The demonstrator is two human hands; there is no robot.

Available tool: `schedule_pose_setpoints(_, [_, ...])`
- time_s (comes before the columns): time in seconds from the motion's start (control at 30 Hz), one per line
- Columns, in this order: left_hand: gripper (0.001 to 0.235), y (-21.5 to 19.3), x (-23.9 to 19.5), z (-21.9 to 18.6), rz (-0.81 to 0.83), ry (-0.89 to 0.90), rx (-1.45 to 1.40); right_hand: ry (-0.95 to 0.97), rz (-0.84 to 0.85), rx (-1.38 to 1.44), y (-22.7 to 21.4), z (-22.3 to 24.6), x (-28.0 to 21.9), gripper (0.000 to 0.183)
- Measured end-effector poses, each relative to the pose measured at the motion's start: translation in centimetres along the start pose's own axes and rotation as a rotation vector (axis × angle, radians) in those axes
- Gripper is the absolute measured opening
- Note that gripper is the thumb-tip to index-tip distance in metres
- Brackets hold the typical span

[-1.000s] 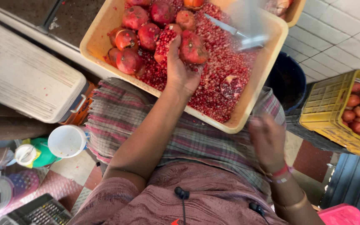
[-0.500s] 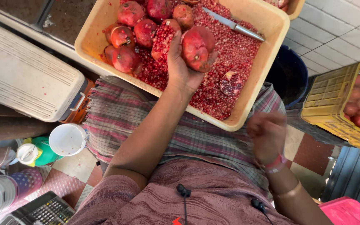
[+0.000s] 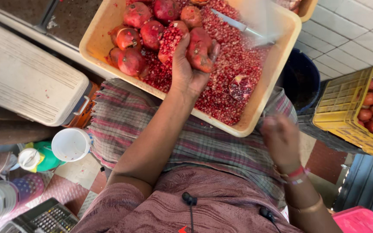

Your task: The person uses a knife to cut and separate pomegranate seeds from the fruit, dropping the seeds into a large plastic tub. The person handles multiple pomegranates one at a time, using the knife to split the fruit and extract the arils.

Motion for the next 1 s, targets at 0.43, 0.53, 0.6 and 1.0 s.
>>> schedule_pose_setpoints(0.43, [0.047,1.7,-1.6,0.0,0.093,0.043,0.316,-0.159,-0.079,0.719,0.4,0.5,-1.4,0.034])
schedule_pose_setpoints(0.53, [0.047,1.5,-1.4,0.7,0.096,0.078,0.343,-0.172,0.066,0.495,1.8,-0.5,-0.1,0.041])
schedule_pose_setpoints(0.6, [0.052,1.3,-1.2,0.9,0.102,0.049,0.268,-0.083,0.112,-0.179,1.8,-0.8,0.8,0.034])
schedule_pose_setpoints(1.0, [0.048,1.2,-1.5,0.3,-0.043,-0.013,0.110,0.099,0.029,0.056,0.3,-1.0,-0.8,0.038])
Point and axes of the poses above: each hand's wrist, its own x-axis towards the middle knuckle, its own y-axis out of the palm, z = x × y, the point moved 5 cm from there along x, towards the middle knuckle, and after that the axes turned 8 degrees about z, right-handed, at the moved point
